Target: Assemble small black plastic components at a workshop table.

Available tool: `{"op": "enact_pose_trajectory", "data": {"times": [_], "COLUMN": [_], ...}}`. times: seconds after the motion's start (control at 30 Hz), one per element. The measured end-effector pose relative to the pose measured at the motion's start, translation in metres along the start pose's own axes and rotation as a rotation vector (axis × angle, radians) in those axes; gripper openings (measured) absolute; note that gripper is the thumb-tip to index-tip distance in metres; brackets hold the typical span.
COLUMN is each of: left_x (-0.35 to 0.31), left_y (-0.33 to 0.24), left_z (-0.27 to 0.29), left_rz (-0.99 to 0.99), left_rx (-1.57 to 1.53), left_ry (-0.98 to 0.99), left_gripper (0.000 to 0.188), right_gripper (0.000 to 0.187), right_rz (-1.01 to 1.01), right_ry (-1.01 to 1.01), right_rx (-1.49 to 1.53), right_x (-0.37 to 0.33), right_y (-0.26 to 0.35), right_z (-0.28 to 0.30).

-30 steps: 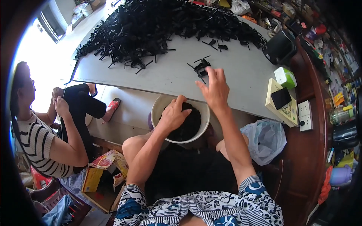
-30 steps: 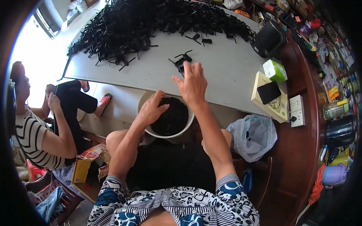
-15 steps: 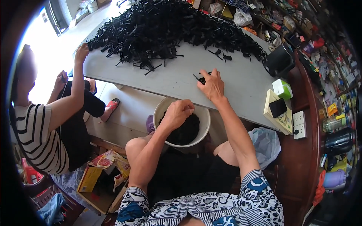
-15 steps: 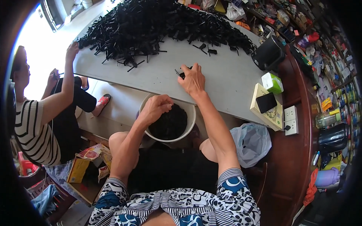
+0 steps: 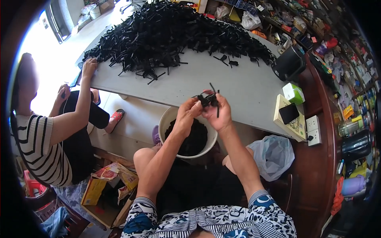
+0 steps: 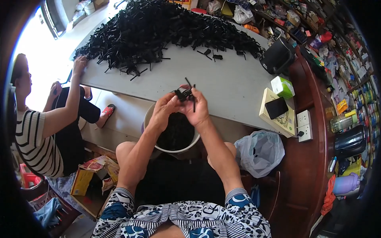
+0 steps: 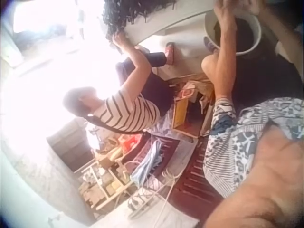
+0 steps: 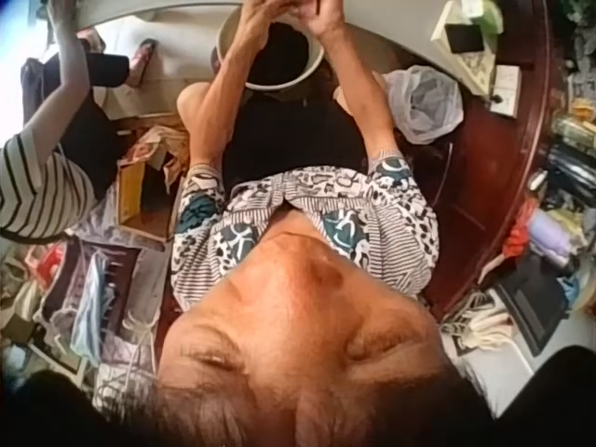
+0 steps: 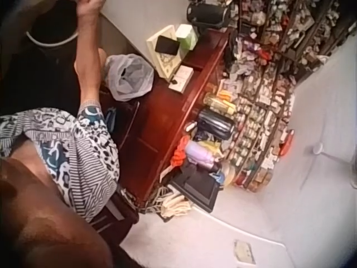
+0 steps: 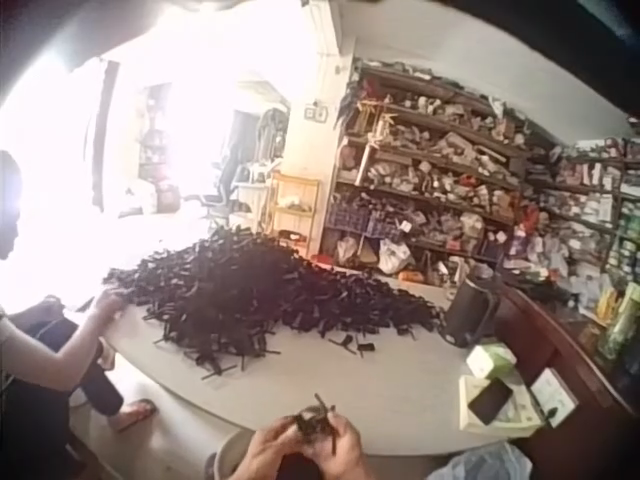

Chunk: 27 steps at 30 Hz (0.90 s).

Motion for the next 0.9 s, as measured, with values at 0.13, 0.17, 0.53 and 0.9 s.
{"op": "enact_pose_trajectory", "data": {"times": [0.13,0.17,0.53,0.9], "left_x": [-0.002,-0.003,0.001,-0.015], "left_y": [0.005,0.007,-0.016,-0.031], "left_z": [-0.007,-0.01,-0.006,0.014], "left_rz": [0.029,-0.057,-0.176,-0.01], "left_rx": [-0.073,-0.103,-0.166,-0.082], "left_ry": [-0.16,-0.198,-0.286,0.013], "left_gripper": [0.022,0.019,0.016,0.013], "right_gripper": [0.042,0.044,0.032,0.023], "right_rz": [0.064,0.078,0.11,0.096], "right_ry": [-0.05,-0.062,-0.159,-0.15], "right_rx": [-0.173,-0.173,0.006,-0.031], "right_x": [-0.008,-0.008,-0.01,-0.023], "right_y": [-0.014,-0.018,-0.007,0.026], "right_z": [-0.007,-0.003,0.011,0.008]}}
Point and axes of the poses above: each hand's wrist, its own x-axis towards the middle knuckle, its own z-axis out of the back of the hand, y = z × x, the point moved 1 cm from there along x, towards the middle knuckle, and after that the axes turned 15 degrees about y, right-handed, at the moved point
